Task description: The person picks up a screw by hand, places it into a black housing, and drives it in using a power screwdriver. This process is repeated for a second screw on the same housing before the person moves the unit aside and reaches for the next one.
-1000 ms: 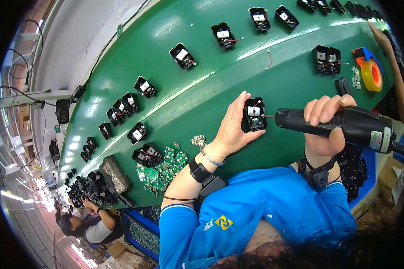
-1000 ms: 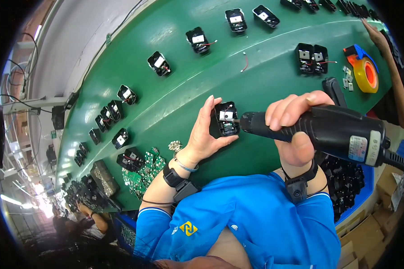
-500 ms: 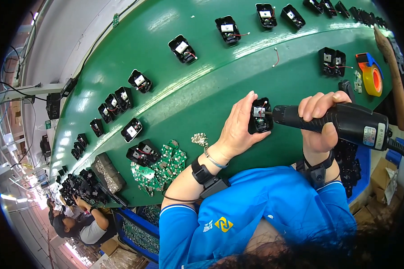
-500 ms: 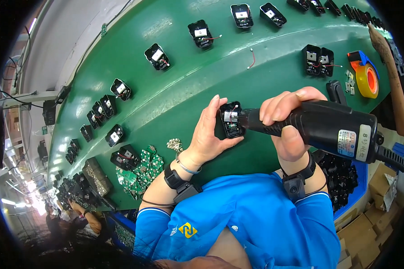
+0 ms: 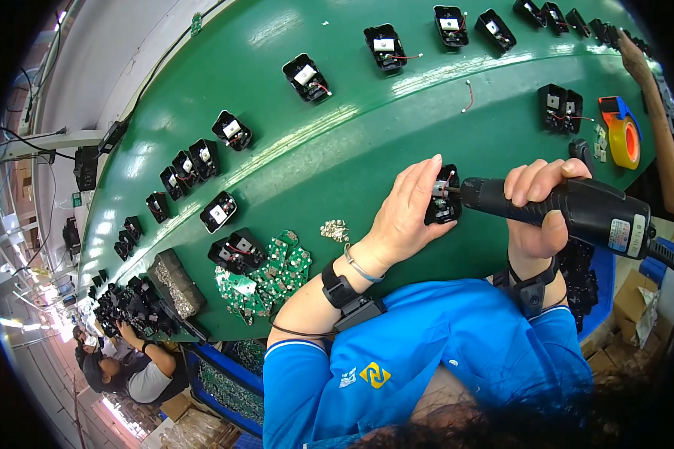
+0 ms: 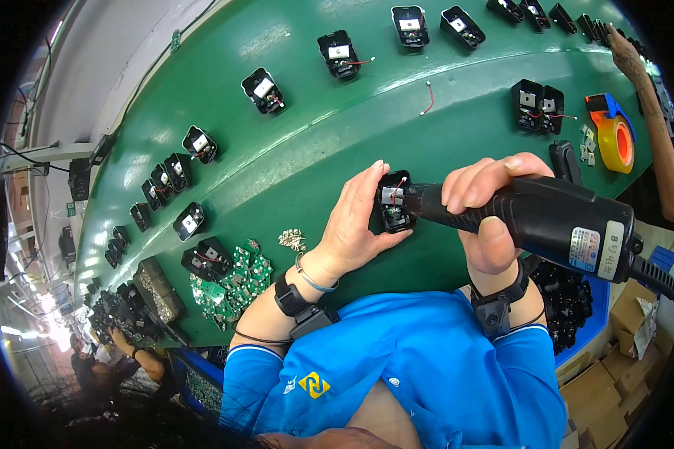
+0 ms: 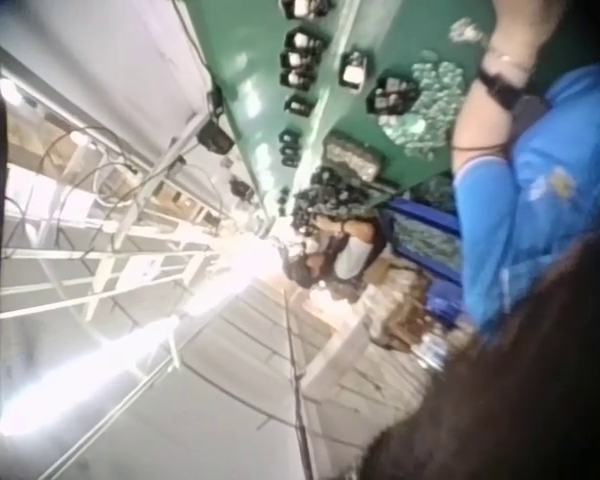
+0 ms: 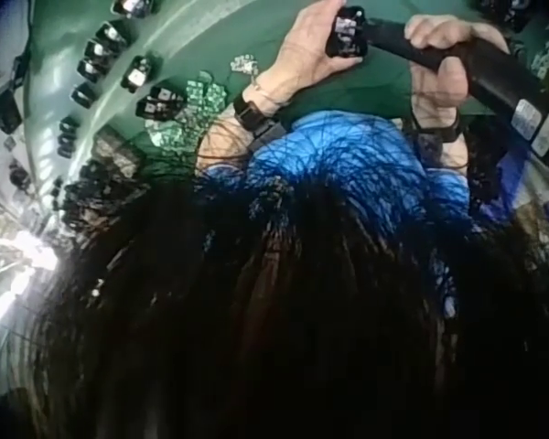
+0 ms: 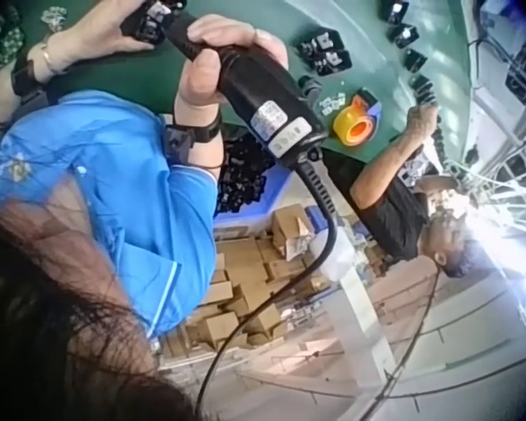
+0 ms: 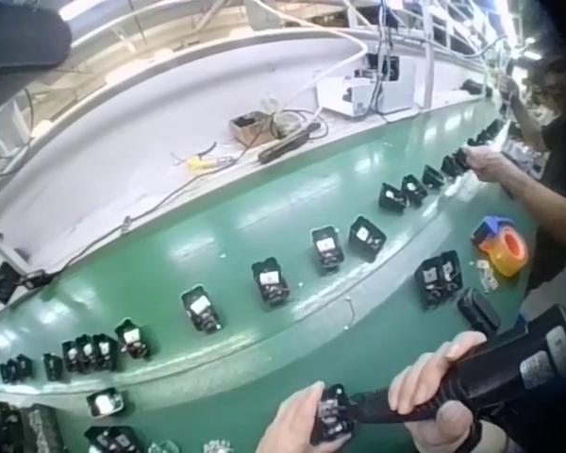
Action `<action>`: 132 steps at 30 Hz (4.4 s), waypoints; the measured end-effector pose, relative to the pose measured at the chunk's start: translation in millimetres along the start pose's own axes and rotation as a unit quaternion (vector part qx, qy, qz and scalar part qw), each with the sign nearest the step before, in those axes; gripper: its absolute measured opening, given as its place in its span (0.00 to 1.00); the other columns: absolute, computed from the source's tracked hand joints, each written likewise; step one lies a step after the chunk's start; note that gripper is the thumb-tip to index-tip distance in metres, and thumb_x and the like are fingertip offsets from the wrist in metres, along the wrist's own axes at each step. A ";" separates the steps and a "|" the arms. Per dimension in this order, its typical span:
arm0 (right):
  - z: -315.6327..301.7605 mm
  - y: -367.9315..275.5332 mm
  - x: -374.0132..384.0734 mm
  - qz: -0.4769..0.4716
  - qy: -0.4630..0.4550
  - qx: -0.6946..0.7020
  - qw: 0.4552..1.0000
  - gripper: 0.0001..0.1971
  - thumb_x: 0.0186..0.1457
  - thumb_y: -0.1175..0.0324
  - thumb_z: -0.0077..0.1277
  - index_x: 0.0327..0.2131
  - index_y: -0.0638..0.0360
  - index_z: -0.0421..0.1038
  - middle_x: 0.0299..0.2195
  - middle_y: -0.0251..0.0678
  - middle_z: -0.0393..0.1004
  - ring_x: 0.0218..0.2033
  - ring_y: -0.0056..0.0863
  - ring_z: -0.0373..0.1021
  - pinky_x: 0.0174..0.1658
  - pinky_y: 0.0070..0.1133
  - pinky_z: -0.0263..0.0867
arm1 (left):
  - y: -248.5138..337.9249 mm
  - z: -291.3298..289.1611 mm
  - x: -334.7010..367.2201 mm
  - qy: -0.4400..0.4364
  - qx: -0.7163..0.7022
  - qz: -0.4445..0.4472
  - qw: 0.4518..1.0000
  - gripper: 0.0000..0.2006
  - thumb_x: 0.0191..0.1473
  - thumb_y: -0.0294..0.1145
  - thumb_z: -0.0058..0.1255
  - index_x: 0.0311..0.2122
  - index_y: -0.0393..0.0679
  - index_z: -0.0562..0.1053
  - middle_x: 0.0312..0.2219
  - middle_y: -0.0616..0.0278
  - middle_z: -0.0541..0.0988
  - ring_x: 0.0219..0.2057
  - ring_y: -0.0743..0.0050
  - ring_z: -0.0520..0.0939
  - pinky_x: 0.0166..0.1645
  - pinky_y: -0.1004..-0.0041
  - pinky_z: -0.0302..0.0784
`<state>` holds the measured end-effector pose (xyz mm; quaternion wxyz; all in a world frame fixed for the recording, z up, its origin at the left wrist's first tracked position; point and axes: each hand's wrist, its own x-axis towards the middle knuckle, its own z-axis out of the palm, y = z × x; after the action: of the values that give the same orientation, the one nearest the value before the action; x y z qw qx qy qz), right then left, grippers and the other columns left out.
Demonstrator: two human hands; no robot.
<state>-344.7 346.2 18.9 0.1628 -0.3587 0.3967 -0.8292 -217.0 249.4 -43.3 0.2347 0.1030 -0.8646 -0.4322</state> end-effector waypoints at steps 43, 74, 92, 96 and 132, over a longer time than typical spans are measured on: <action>-55.0 -43.1 17.5 -0.083 0.045 0.051 0.994 0.21 0.40 0.62 0.46 0.38 0.59 0.57 0.22 0.29 0.57 0.21 0.19 0.55 0.27 0.17 0.51 | -94.3 -87.3 109.2 0.061 0.417 -0.045 0.906 0.39 0.26 0.35 0.60 0.48 0.43 0.55 0.41 0.53 0.64 0.47 0.57 0.61 0.54 0.54 0.44; -30.8 -36.4 25.6 -0.031 -0.021 0.135 0.990 0.23 0.42 0.62 0.48 0.42 0.59 0.54 0.23 0.30 0.61 0.20 0.20 0.59 0.24 0.18 0.56 | 21.7 -29.5 -19.9 0.113 -0.348 -0.266 0.892 0.04 0.43 0.21 0.48 0.28 0.38 0.69 0.26 0.62 0.74 0.25 0.80 0.73 0.30 0.82 0.69; -54.2 -25.0 24.7 -0.025 0.005 0.108 0.994 0.21 0.43 0.63 0.44 0.42 0.59 0.54 0.23 0.30 0.61 0.21 0.20 0.59 0.24 0.18 0.56 | -17.5 -40.8 -10.5 -0.027 0.256 -0.030 0.966 0.09 0.39 0.26 0.50 0.31 0.41 0.69 0.24 0.61 0.70 0.24 0.64 0.72 0.27 0.74 0.68; -49.9 -24.8 26.4 -0.020 0.011 0.120 0.993 0.22 0.43 0.63 0.44 0.42 0.59 0.54 0.23 0.30 0.60 0.21 0.20 0.59 0.24 0.19 0.56 | -16.0 -43.1 -12.5 -0.016 0.238 -0.040 0.970 0.08 0.42 0.25 0.48 0.32 0.38 0.68 0.24 0.60 0.70 0.21 0.69 0.73 0.25 0.77 0.68; -24.5 -30.4 35.2 -0.041 -0.056 0.175 0.982 0.23 0.42 0.62 0.52 0.40 0.55 0.54 0.20 0.30 0.62 0.18 0.22 0.61 0.23 0.20 0.59 | 11.5 24.4 19.1 0.061 -0.532 -0.203 0.820 0.10 0.47 0.36 0.46 0.27 0.38 0.69 0.23 0.62 0.69 0.20 0.80 0.69 0.28 0.80 0.69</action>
<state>-386.3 359.2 48.3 0.2108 -0.3866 0.2208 -0.8703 -245.4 266.2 -40.6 0.2119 0.1616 -0.4436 -0.8557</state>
